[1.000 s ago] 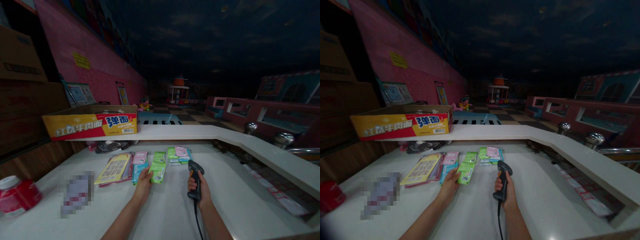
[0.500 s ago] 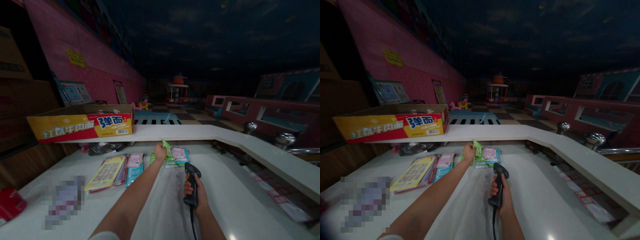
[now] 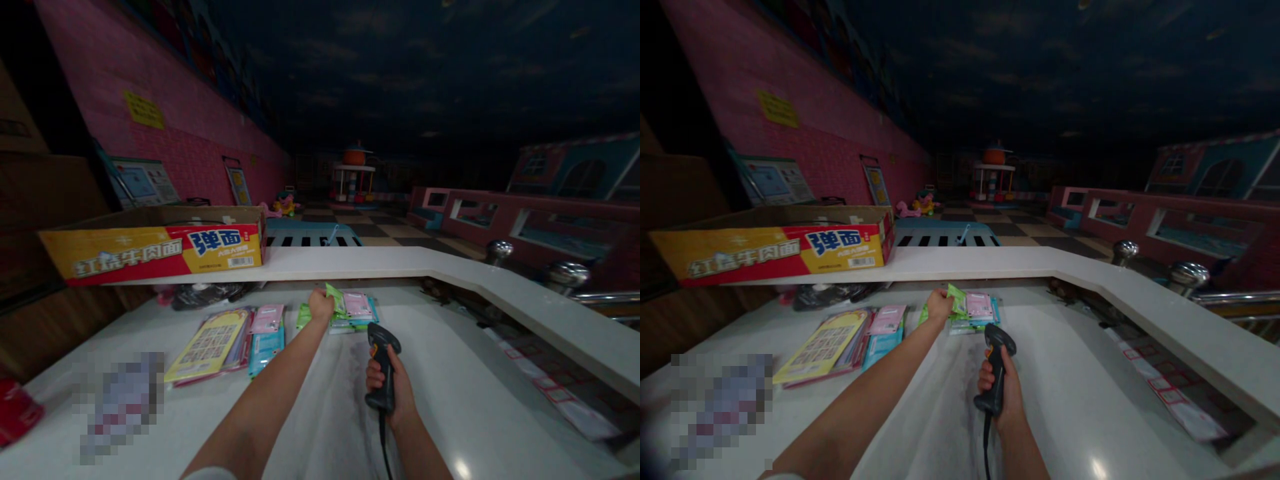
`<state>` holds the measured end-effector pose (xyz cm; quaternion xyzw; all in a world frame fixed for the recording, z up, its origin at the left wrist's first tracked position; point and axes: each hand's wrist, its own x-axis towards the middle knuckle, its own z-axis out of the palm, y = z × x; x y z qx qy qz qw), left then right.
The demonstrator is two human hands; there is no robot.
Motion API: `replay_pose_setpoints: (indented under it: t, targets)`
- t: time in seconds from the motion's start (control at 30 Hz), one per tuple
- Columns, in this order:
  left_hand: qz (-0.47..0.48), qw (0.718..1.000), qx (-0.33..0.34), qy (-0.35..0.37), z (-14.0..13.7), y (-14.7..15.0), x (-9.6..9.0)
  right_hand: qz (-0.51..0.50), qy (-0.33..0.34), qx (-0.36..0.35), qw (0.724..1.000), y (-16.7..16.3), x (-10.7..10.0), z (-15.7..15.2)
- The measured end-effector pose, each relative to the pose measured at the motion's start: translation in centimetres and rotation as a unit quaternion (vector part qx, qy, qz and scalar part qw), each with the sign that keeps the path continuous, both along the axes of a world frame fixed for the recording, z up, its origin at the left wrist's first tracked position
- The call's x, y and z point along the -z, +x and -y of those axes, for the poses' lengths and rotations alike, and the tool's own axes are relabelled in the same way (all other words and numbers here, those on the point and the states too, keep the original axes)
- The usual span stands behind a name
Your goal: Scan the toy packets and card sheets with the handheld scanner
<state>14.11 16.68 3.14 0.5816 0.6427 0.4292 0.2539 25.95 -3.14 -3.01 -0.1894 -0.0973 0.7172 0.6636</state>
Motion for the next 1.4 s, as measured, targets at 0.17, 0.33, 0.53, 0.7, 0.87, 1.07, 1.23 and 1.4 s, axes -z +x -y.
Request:
replay_pose_setpoints:
  t: [0.17, 0.33, 0.53, 0.7, 0.87, 1.07, 1.23, 1.4]
  targets:
    - [0.018, 1.000, -0.026, -0.003, 0.2, -0.4, 0.3, -0.022, -0.013, 0.000, 1.000, -0.1, -0.1, 0.0]
    - [0.003, 0.999, -0.036, -0.019, 1.6, -0.6, 0.8, -0.034, -0.017, 0.000, 0.999, -0.2, 0.0, 0.0]
    - [-0.120, 0.992, -0.009, -0.029, 2.6, -0.9, 1.0, -0.037, -0.011, 0.005, 0.999, -0.4, 0.5, 0.2]
    - [-0.158, 0.986, 0.044, 0.023, 2.7, -1.4, 1.0, -0.050, -0.018, 0.004, 0.999, -0.5, 0.6, 0.2]
    - [-0.269, 0.956, 0.091, 0.068, 3.8, -1.6, 0.6, -0.063, -0.030, 0.012, 0.997, -0.6, 0.5, 0.2]
    - [-0.262, 0.960, 0.070, 0.072, 4.6, -0.7, 1.0, -0.064, -0.023, 0.000, 0.998, -0.3, 0.7, -0.1]
    - [-0.235, 0.964, 0.085, 0.088, 5.0, -0.1, 1.5, -0.056, -0.026, -0.008, 0.998, -0.1, 0.5, -0.3]
    - [-0.225, 0.967, 0.089, 0.074, 5.5, 1.0, 1.6, -0.064, -0.026, -0.006, 0.998, -0.1, 0.5, -0.3]
